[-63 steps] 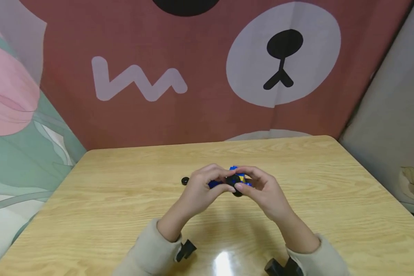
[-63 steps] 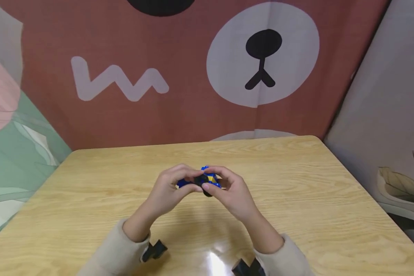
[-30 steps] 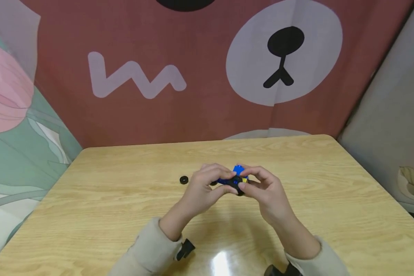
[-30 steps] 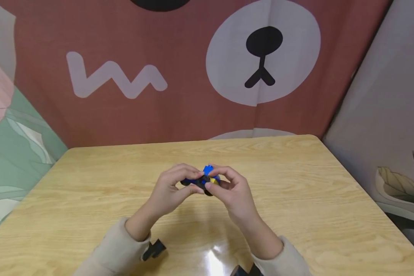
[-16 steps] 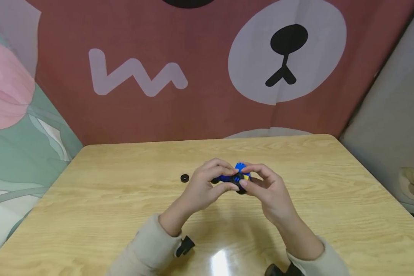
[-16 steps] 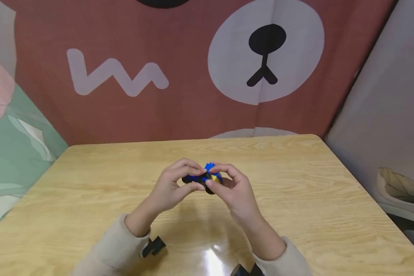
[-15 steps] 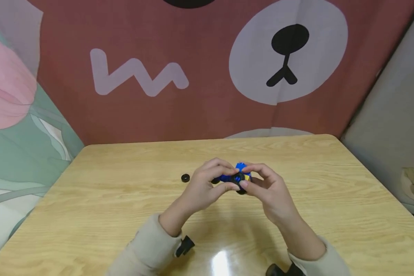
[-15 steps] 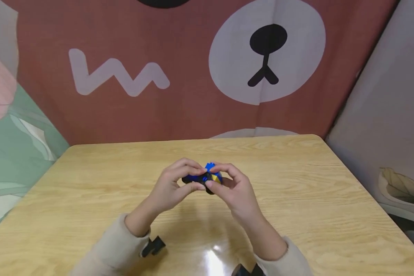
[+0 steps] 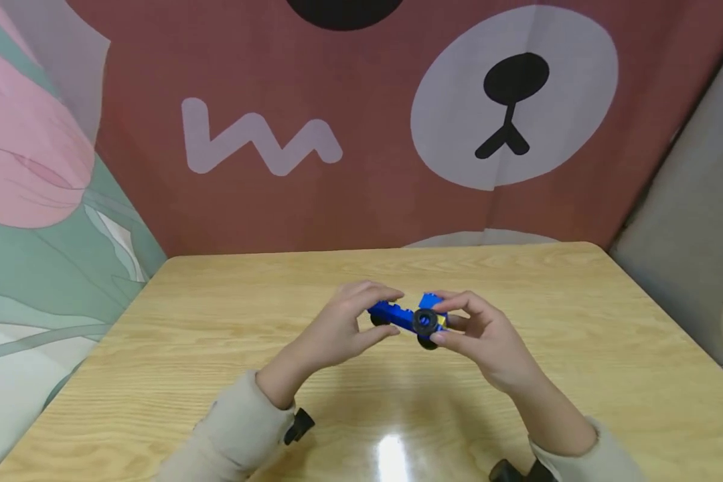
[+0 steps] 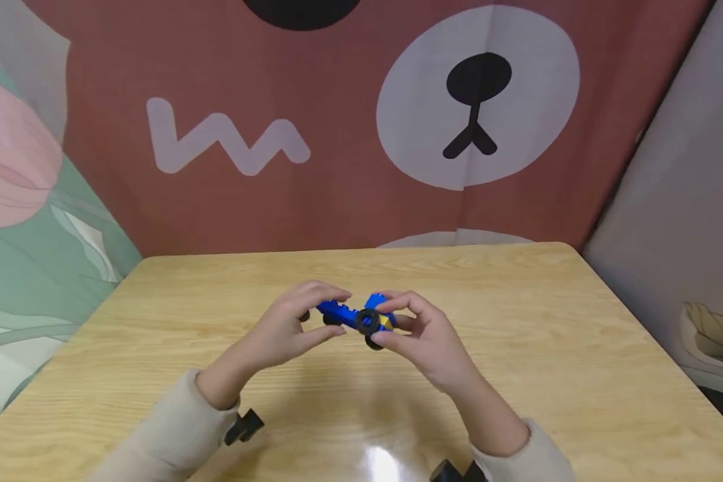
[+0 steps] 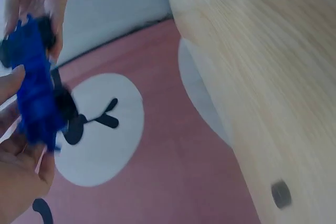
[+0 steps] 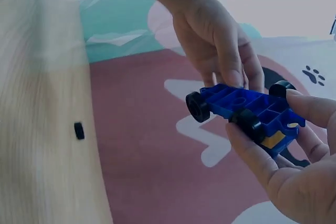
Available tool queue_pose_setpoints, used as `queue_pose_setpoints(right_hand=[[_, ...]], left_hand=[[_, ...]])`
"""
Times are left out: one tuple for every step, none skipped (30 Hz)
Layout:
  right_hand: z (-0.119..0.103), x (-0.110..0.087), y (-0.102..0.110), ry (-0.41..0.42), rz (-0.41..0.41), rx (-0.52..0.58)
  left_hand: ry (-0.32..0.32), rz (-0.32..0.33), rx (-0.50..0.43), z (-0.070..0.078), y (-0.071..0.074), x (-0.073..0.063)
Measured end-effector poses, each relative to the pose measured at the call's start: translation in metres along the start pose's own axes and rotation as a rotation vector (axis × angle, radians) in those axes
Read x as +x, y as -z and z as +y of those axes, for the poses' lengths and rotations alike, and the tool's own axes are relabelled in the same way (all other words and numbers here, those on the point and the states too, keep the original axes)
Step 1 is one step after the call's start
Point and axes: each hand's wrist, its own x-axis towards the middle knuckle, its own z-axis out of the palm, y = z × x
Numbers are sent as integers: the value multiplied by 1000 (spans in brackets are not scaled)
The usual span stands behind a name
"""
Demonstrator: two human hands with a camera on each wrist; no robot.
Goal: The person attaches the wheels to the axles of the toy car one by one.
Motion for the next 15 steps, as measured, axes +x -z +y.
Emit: queue_pose_setpoints(right_hand=[[0, 0, 2, -8, 4, -8], [1, -1, 4, -16, 5, -15], [2, -1, 6, -20, 3, -16], [2, -2, 8, -23, -4, -12], [3, -3, 10, -26, -9, -7], [4, -5, 13, -27, -13, -2], [4, -6, 15, -28, -13, 0], [5, -7, 17, -29, -11, 3], [5, -8, 19, -30, -8, 6], [5, -9, 21, -33, -3, 8], [5, -9, 23, -36, 3, 8], [5, -9, 25, -35, 5, 9], [6, -9, 26, -38, 7, 10], [6, -9, 27, -41, 8, 12], [7, -10, 28, -44, 8, 14]], left_hand=[[7, -7, 0, -3, 1, -1], [13, -14, -5, -6, 2, -2], [18, -27, -12, -9, 2, -3], [23, -40, -20, -12, 3, -4], [35, -55, -27, -15, 3, -6], [52, -71, -26, -18, 3, -7], [78, -86, -27, -21, 3, -9], [108, -96, -28, -24, 3, -10], [141, -103, -27, -27, 4, -12], [180, -110, -21, -30, 4, -13], [218, -114, -19, -34, 5, -15], [254, -118, -18, -37, 5, -16], [289, -120, -16, -41, 6, -17], [317, -120, -17, -45, 6, -19], [341, -124, -17, -49, 7, -20]])
